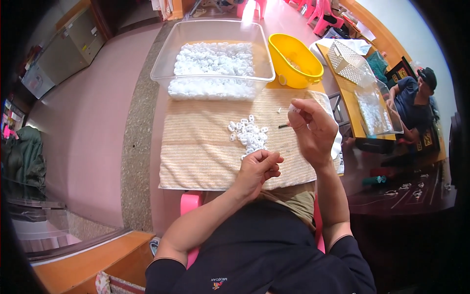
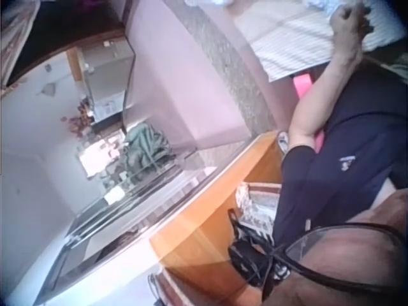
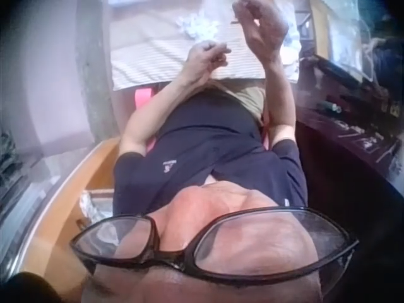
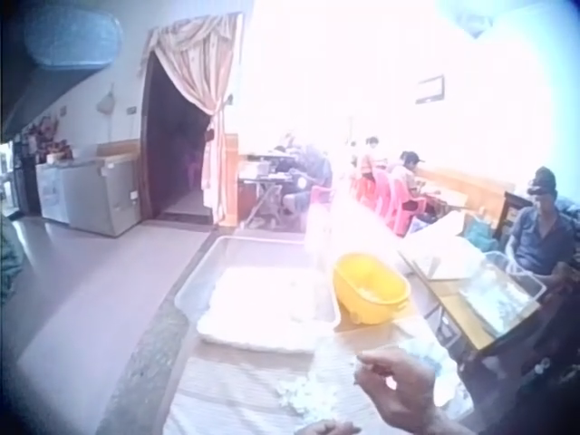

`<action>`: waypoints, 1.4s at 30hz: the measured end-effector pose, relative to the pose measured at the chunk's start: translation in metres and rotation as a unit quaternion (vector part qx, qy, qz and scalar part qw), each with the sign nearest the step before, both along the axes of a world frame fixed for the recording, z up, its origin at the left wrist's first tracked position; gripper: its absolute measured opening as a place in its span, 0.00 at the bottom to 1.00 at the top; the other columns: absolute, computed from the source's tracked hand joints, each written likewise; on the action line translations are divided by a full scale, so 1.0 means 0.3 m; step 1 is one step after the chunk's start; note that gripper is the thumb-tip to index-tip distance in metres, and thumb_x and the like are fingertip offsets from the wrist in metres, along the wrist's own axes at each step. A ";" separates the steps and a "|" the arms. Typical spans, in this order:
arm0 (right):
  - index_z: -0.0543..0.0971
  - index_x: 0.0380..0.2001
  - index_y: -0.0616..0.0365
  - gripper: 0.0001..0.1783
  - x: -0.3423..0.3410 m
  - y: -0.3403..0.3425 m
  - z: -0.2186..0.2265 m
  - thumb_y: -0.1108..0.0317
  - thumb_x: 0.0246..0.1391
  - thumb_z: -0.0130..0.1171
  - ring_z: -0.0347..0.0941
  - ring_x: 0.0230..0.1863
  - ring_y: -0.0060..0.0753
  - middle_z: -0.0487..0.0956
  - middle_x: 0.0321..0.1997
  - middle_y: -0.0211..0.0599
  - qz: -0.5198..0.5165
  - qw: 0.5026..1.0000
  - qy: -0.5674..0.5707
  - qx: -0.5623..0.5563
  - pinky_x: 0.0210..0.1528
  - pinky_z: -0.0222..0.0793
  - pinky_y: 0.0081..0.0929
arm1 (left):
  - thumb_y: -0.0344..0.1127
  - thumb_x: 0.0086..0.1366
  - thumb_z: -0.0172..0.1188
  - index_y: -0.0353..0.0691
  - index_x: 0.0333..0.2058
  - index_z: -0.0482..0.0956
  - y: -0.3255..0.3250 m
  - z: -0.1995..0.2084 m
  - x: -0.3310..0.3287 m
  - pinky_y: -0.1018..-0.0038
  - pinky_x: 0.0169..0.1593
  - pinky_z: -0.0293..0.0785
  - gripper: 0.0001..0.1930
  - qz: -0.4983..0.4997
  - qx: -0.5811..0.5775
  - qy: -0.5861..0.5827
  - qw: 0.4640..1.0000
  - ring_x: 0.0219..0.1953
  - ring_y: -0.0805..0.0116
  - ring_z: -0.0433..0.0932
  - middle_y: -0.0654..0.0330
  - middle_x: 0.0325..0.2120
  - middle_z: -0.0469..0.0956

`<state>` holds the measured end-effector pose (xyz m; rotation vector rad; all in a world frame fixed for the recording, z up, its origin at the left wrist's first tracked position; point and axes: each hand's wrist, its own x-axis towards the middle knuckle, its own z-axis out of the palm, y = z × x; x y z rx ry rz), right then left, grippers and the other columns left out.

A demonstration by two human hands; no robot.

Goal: Manually inserting metal pins into small white plastic rings for assembly.

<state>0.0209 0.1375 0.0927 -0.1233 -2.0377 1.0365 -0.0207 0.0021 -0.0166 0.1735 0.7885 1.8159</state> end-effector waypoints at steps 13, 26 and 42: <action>0.74 0.45 0.67 0.12 -0.014 0.040 0.024 0.81 0.57 0.55 0.72 0.31 0.17 0.75 0.37 0.34 0.014 0.997 0.069 0.041 0.34 0.73 0.16 | 0.37 0.64 0.61 0.38 0.32 0.77 -0.002 0.011 0.002 0.78 0.36 0.76 0.08 0.007 0.004 -0.012 1.000 0.28 0.78 0.75 0.62 0.31 0.79; 0.77 0.40 0.61 0.10 0.045 0.061 -0.043 0.75 0.54 0.61 0.70 0.27 0.15 0.76 0.30 0.29 -0.081 0.995 0.059 -0.006 0.28 0.65 0.13 | 0.34 0.64 0.60 0.37 0.32 0.76 -0.008 0.030 0.006 0.77 0.37 0.76 0.06 0.012 -0.010 -0.003 1.000 0.30 0.77 0.75 0.59 0.32 0.79; 0.74 0.42 0.68 0.09 0.090 0.084 -0.106 0.81 0.56 0.56 0.71 0.29 0.17 0.73 0.34 0.35 -0.057 0.998 0.016 -0.037 0.30 0.73 0.15 | 0.31 0.62 0.62 0.34 0.32 0.77 0.002 0.055 0.011 0.80 0.34 0.72 0.06 -0.001 -0.045 0.128 0.991 0.27 0.75 0.75 0.59 0.29 0.79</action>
